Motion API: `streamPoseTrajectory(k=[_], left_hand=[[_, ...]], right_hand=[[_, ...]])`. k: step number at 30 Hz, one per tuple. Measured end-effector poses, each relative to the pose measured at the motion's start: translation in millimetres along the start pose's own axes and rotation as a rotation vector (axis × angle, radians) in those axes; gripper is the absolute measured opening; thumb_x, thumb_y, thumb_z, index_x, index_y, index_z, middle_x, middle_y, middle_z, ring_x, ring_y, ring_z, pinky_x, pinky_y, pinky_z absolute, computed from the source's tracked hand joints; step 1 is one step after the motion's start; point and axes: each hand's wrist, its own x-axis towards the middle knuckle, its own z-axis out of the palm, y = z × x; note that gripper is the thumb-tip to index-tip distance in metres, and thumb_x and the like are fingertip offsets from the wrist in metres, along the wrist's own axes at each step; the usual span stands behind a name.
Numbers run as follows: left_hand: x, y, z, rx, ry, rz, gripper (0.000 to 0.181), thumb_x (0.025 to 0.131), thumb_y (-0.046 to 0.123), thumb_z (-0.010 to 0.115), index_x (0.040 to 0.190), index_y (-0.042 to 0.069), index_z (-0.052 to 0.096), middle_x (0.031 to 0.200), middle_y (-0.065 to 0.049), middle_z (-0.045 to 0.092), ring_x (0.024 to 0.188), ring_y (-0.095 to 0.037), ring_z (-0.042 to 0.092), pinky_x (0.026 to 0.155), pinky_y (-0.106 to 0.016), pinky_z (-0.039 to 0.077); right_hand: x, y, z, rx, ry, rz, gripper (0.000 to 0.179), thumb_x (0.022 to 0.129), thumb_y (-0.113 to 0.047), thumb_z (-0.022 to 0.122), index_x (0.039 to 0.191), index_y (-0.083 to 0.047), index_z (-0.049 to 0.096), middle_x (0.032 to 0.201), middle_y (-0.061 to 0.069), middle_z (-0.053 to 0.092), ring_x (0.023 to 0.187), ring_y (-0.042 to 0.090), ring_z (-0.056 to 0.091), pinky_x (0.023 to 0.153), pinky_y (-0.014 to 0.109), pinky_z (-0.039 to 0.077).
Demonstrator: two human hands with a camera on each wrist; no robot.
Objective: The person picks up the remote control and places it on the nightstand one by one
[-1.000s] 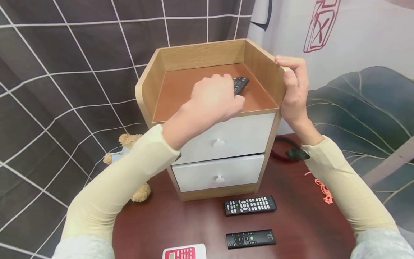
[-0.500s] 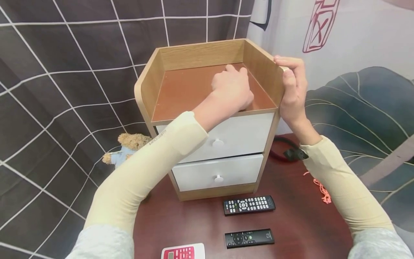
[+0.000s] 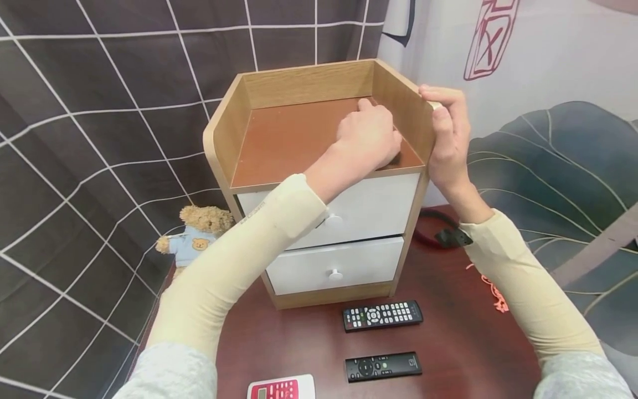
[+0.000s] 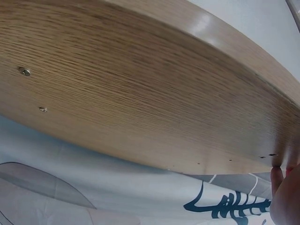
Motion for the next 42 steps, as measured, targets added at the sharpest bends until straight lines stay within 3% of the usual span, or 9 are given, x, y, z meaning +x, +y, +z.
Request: streamPoseTrajectory(k=[4,6,13,18,22,25,30,35,42], left_hand=[[-10.1,-9.7,-0.8,-0.075,0.098,0.050,0.045,0.102,0.048,0.035,0.129,0.020,0.059,0.134,-0.004,0.052,0.119,-0.023,0.057,0.092,-0.037,0.051],[-19.1,-14.9,1.2,-0.113,0.209,0.124,0.038,0.101,0.046,0.040,0.121,0.020,0.059,0.126,-0.002,0.056,0.116,-0.023,0.056,0.088,-0.037,0.052],[-56.9,-20.5,34.2,-0.233,0.759,0.580,0.018,0.093,0.025,0.055,0.097,0.011,0.066,0.092,-0.001,0.062,0.081,-0.022,0.057,0.064,-0.029,0.046],[-72.9,-16.9,73.4,-0.234,0.880,0.926,0.019,0.094,0.021,0.054,0.099,0.011,0.070,0.097,-0.001,0.068,0.089,-0.019,0.062,0.076,-0.029,0.050],[-93.1,-6.2,123.1,-0.181,0.842,1.175,0.023,0.096,0.022,0.049,0.100,0.014,0.070,0.102,0.001,0.069,0.100,-0.016,0.064,0.089,-0.029,0.050],[-107.7,0.8,165.5,-0.130,0.749,1.263,0.026,0.098,0.025,0.045,0.105,0.017,0.069,0.108,0.002,0.068,0.106,-0.014,0.063,0.094,-0.028,0.048],[-128.8,-7.8,252.8,-0.089,0.481,1.324,0.031,0.101,0.034,0.041,0.118,0.021,0.064,0.120,0.002,0.065,0.119,-0.012,0.059,0.103,-0.028,0.043],[-139.3,-26.6,316.5,-0.100,0.238,1.209,0.037,0.099,0.041,0.047,0.129,0.022,0.058,0.131,-0.001,0.060,0.126,-0.013,0.054,0.107,-0.029,0.041],[-140.3,-32.4,354.5,-0.153,-0.017,0.957,0.066,0.096,0.053,0.053,0.151,0.021,0.038,0.151,-0.008,0.043,0.137,-0.021,0.045,0.113,-0.033,0.037]], right_hand=[[-1.4,-2.4,-0.7,0.004,0.004,0.002,0.035,0.091,-0.008,0.034,0.109,-0.004,0.064,0.114,-0.006,0.062,0.121,0.022,0.053,0.110,0.032,0.035],[-1.8,-3.5,-0.9,0.016,0.006,0.006,0.035,0.091,-0.007,0.034,0.109,-0.005,0.064,0.115,-0.005,0.062,0.121,0.022,0.053,0.110,0.032,0.035],[0.3,-5.3,-3.9,0.026,0.013,-0.003,0.034,0.092,-0.008,0.034,0.109,-0.006,0.064,0.114,-0.004,0.062,0.122,0.024,0.052,0.111,0.033,0.034],[1.0,-4.2,-6.5,-0.009,0.011,-0.019,0.034,0.091,-0.010,0.035,0.108,-0.007,0.065,0.114,-0.007,0.063,0.122,0.023,0.052,0.109,0.033,0.034],[0.7,-5.0,-5.5,-0.004,0.013,-0.009,0.034,0.091,-0.010,0.036,0.108,-0.006,0.065,0.113,-0.006,0.063,0.121,0.024,0.053,0.110,0.033,0.034],[0.4,-6.5,-3.5,0.010,0.019,0.008,0.034,0.091,-0.010,0.036,0.108,-0.006,0.065,0.113,-0.005,0.063,0.121,0.023,0.053,0.110,0.032,0.033],[-1.4,-8.5,-0.4,0.031,0.032,0.022,0.033,0.091,-0.011,0.036,0.108,-0.007,0.064,0.113,-0.005,0.062,0.121,0.022,0.052,0.109,0.032,0.033],[-2.1,-8.8,1.4,0.015,0.030,0.013,0.034,0.091,-0.012,0.036,0.108,-0.006,0.064,0.113,-0.006,0.062,0.121,0.022,0.053,0.110,0.032,0.033],[0.0,-9.8,0.0,-0.002,0.035,0.021,0.035,0.090,-0.013,0.035,0.109,-0.007,0.064,0.114,-0.006,0.062,0.121,0.022,0.052,0.110,0.031,0.033]])
